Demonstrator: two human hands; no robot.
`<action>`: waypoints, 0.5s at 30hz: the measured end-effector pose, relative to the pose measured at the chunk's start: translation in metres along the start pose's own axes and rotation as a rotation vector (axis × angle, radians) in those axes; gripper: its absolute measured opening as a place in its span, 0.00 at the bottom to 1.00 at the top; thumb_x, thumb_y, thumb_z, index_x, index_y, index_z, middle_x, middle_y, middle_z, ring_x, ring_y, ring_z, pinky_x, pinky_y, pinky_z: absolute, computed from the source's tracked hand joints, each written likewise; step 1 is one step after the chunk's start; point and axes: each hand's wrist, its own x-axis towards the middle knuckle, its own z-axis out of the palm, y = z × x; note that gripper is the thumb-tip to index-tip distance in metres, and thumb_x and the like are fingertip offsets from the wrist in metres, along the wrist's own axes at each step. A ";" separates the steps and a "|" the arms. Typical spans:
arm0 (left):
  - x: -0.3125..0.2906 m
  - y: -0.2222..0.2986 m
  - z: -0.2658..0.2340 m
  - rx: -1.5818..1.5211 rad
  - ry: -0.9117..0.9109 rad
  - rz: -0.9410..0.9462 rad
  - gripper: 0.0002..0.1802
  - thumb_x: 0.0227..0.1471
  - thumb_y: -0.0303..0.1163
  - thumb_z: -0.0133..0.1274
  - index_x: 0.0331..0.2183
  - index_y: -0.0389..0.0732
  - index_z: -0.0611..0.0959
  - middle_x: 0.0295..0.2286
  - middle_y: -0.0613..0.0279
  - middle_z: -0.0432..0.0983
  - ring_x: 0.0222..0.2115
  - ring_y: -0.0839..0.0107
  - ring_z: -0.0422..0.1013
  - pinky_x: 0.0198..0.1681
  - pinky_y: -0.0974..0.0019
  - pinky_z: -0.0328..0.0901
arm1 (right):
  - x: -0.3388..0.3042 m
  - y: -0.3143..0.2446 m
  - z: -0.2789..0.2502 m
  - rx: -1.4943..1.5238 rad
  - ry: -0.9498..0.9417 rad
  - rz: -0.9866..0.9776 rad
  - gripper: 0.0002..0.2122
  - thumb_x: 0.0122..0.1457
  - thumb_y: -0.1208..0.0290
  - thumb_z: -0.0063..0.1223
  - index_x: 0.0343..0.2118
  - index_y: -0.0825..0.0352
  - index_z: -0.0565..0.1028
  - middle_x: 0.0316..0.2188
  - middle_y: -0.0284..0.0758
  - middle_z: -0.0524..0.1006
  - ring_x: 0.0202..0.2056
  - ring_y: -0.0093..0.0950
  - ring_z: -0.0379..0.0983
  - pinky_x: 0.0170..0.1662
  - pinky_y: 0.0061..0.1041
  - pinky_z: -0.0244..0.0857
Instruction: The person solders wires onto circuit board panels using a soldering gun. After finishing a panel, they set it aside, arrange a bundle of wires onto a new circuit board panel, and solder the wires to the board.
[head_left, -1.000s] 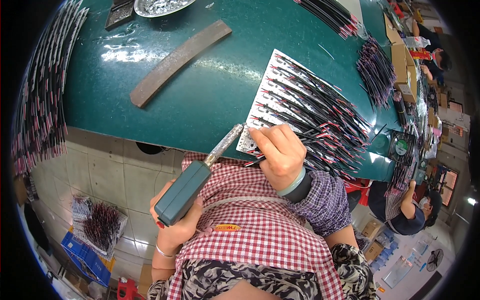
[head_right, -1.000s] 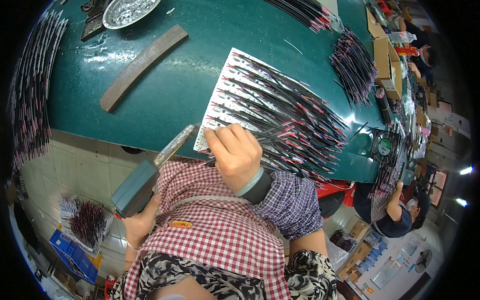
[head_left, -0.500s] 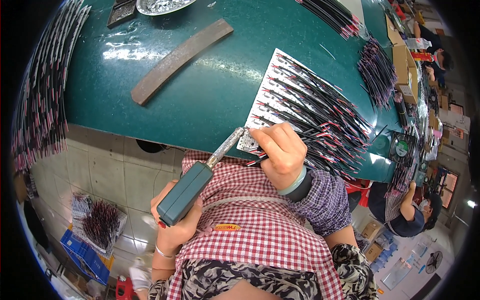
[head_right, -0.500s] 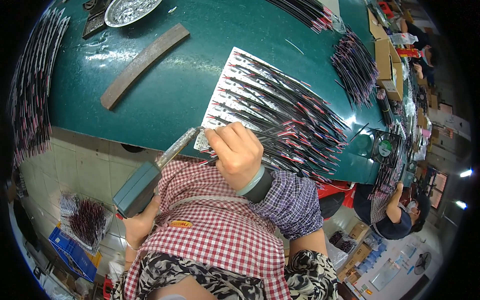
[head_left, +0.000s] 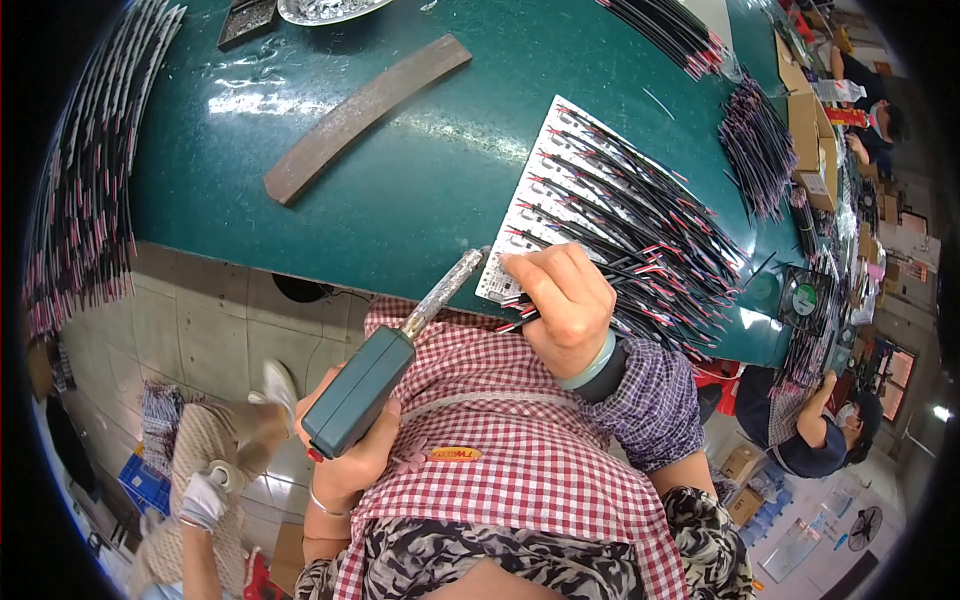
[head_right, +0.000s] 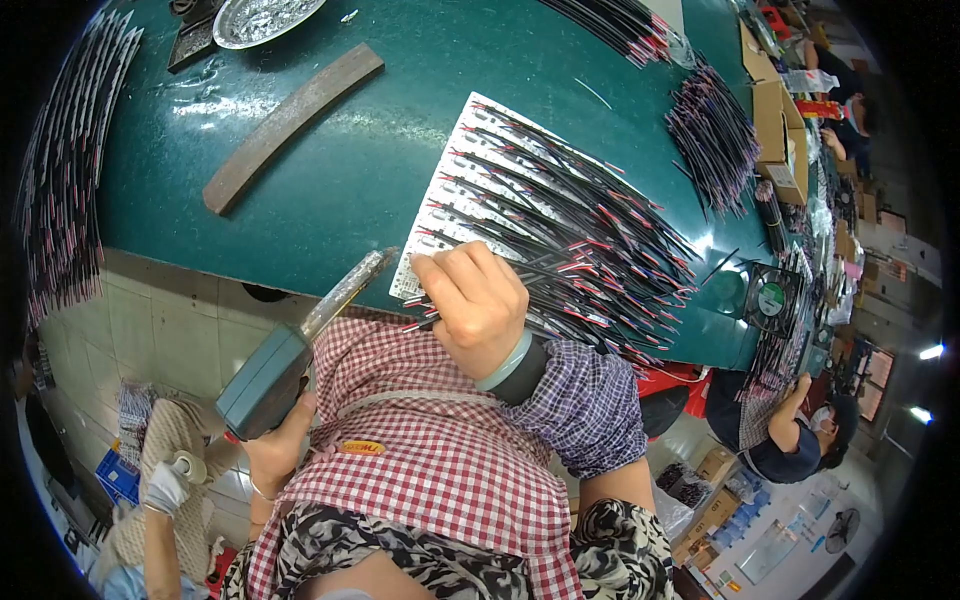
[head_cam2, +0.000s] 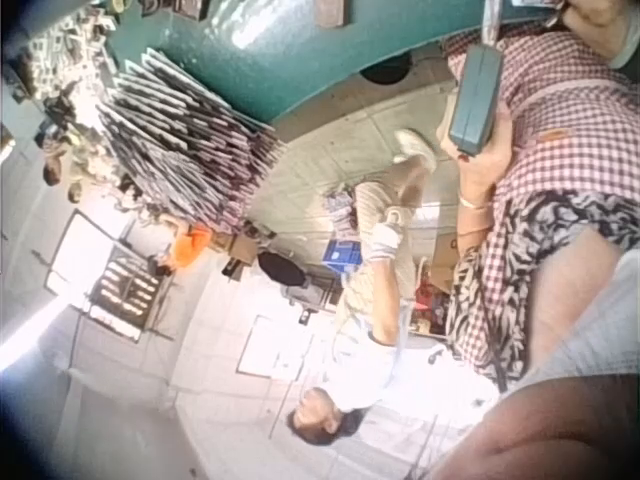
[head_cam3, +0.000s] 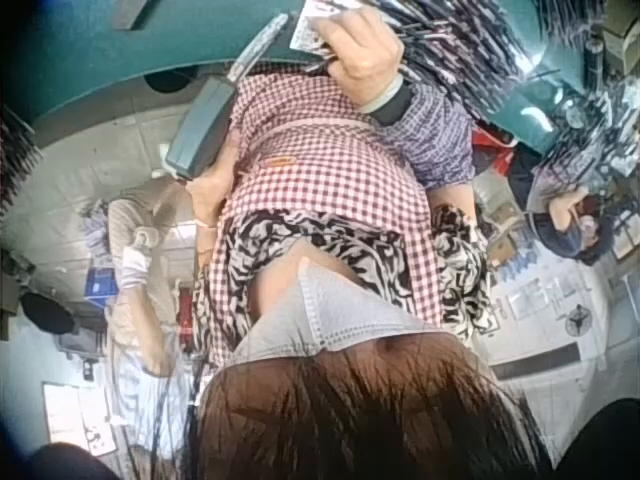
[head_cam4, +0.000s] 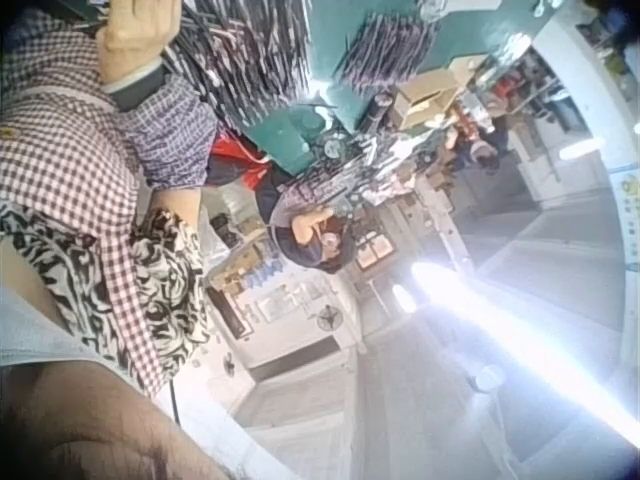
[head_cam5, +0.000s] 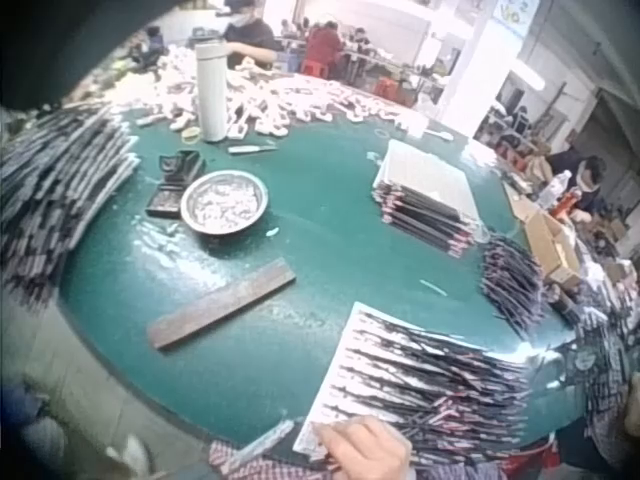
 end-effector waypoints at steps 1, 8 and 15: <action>0.000 0.001 0.001 -0.015 0.014 0.010 0.12 0.35 0.20 0.59 0.29 0.29 0.82 0.25 0.51 0.76 0.22 0.61 0.74 0.26 0.65 0.68 | 0.000 0.000 0.000 0.001 -0.001 -0.001 0.20 0.33 0.84 0.51 0.36 0.70 0.79 0.28 0.35 0.74 0.31 0.35 0.72 0.32 0.31 0.65; -0.002 0.000 0.001 -0.036 -0.046 -0.044 0.11 0.35 0.20 0.59 0.29 0.30 0.82 0.26 0.52 0.76 0.22 0.62 0.74 0.26 0.66 0.68 | 0.003 0.000 -0.004 0.062 -0.026 0.016 0.21 0.32 0.86 0.50 0.36 0.70 0.79 0.28 0.37 0.75 0.31 0.36 0.72 0.32 0.32 0.67; -0.004 -0.003 -0.001 0.007 -0.063 -0.016 0.10 0.35 0.20 0.59 0.27 0.31 0.81 0.25 0.53 0.74 0.20 0.60 0.71 0.25 0.65 0.66 | 0.004 -0.002 -0.005 0.042 -0.030 -0.020 0.22 0.31 0.87 0.52 0.36 0.71 0.79 0.28 0.38 0.76 0.30 0.37 0.72 0.31 0.33 0.67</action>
